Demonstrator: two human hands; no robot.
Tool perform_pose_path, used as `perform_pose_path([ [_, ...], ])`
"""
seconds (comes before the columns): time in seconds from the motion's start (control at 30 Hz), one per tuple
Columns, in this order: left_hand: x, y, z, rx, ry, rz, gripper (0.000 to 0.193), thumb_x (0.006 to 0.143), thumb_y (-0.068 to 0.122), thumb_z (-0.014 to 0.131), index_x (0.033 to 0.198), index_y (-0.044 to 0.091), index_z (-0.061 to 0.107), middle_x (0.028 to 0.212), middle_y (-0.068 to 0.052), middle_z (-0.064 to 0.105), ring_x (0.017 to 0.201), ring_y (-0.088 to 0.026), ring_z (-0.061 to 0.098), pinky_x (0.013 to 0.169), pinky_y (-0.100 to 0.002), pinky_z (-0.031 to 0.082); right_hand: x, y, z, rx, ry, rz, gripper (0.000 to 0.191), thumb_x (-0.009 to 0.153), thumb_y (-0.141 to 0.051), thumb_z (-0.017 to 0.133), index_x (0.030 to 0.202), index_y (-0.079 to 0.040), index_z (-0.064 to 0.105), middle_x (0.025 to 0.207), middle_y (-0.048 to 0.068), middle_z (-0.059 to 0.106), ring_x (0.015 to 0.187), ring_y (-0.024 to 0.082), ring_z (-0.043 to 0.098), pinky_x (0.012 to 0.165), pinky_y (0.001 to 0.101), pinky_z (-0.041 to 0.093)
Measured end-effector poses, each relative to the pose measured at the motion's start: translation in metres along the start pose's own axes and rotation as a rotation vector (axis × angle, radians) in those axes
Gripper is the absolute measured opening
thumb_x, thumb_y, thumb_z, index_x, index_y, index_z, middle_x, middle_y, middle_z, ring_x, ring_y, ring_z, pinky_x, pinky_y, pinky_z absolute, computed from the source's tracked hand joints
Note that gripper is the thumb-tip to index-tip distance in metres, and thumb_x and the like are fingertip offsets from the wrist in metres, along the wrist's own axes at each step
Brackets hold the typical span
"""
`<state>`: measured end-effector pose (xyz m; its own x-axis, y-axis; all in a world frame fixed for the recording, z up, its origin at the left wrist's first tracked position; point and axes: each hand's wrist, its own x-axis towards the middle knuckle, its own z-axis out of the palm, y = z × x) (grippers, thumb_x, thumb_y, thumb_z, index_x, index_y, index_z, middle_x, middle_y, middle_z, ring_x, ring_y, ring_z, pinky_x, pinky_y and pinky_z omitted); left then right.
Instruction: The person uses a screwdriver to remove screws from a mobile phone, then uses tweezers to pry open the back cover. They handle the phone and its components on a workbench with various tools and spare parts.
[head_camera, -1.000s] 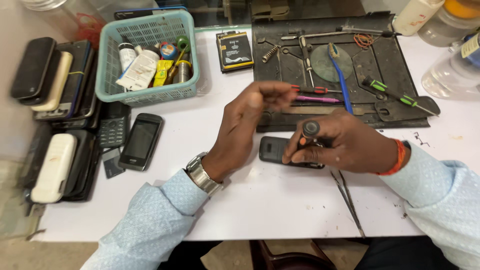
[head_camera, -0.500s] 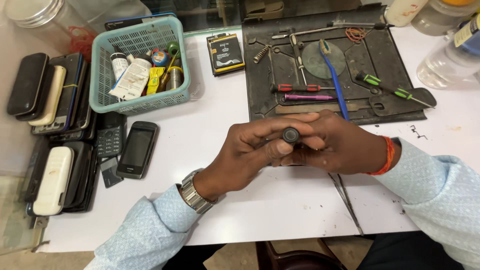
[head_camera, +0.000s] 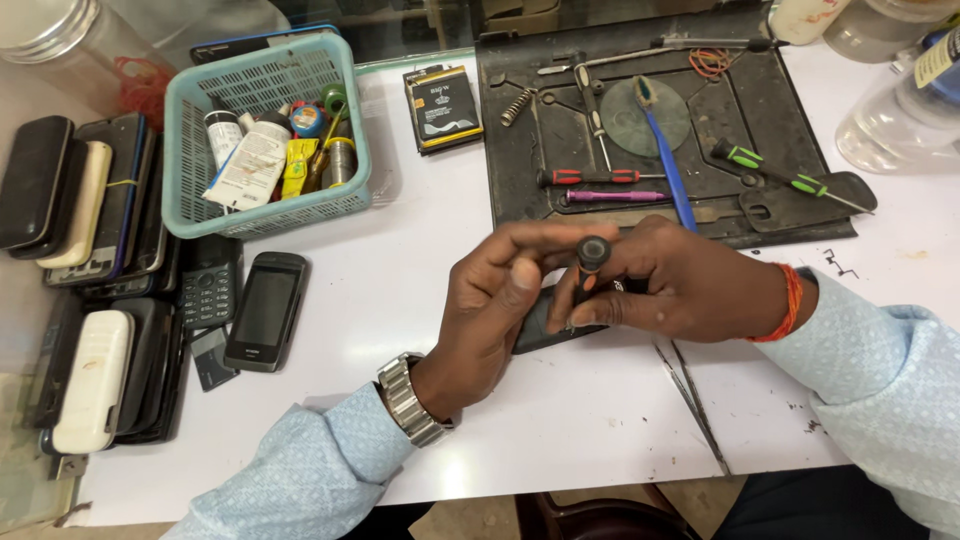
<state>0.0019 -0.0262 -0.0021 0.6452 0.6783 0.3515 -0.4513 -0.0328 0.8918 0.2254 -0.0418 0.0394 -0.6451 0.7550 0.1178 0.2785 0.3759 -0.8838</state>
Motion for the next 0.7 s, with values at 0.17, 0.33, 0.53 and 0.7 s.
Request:
perform_pose_path([
  [0.17,0.004,-0.001,0.004,0.046,0.004,-0.049,0.061,0.109,0.05,0.039,0.138,-0.001,0.057,0.15,-0.015,0.06,0.068,-0.006,0.047,0.082,-0.028,0.052,0.0,-0.007,0.002,-0.078,-0.004,0.079,0.016,0.088,-0.011,0.075,0.103,-0.006,0.077,0.091,0.006,0.082,0.076,0.016,0.077,0.063,0.0289,0.058],
  [0.33,0.008,0.002,0.006,-0.046,0.041,-0.138,0.068,0.11,0.054,0.027,0.143,0.001,0.054,0.132,-0.003,0.058,0.063,-0.006,0.041,0.09,-0.027,0.052,0.003,-0.012,0.003,-0.08,-0.045,-0.005,0.018,0.092,-0.01,0.07,0.109,-0.006,0.073,0.102,0.006,0.081,0.088,0.018,0.078,0.072,0.0309,0.061],
  [0.53,0.005,0.006,0.005,0.093,-0.001,-0.164,0.068,0.111,0.053,0.027,0.141,0.001,0.06,0.068,0.008,0.044,0.053,-0.003,0.029,0.06,-0.021,0.039,0.003,-0.016,0.004,-0.097,-0.11,-0.079,0.022,0.095,-0.006,0.065,0.116,-0.007,0.07,0.112,0.005,0.079,0.104,0.021,0.076,0.086,0.0339,0.058],
  [0.7,0.005,0.002,0.004,0.128,0.002,-0.102,0.07,0.11,0.06,0.026,0.144,0.006,0.054,0.134,-0.004,0.067,0.072,-0.005,0.047,0.072,-0.021,0.048,0.0,-0.014,0.006,-0.141,-0.011,-0.033,0.018,0.09,-0.007,0.071,0.108,-0.005,0.071,0.103,0.007,0.077,0.095,0.02,0.076,0.079,0.0331,0.061],
])
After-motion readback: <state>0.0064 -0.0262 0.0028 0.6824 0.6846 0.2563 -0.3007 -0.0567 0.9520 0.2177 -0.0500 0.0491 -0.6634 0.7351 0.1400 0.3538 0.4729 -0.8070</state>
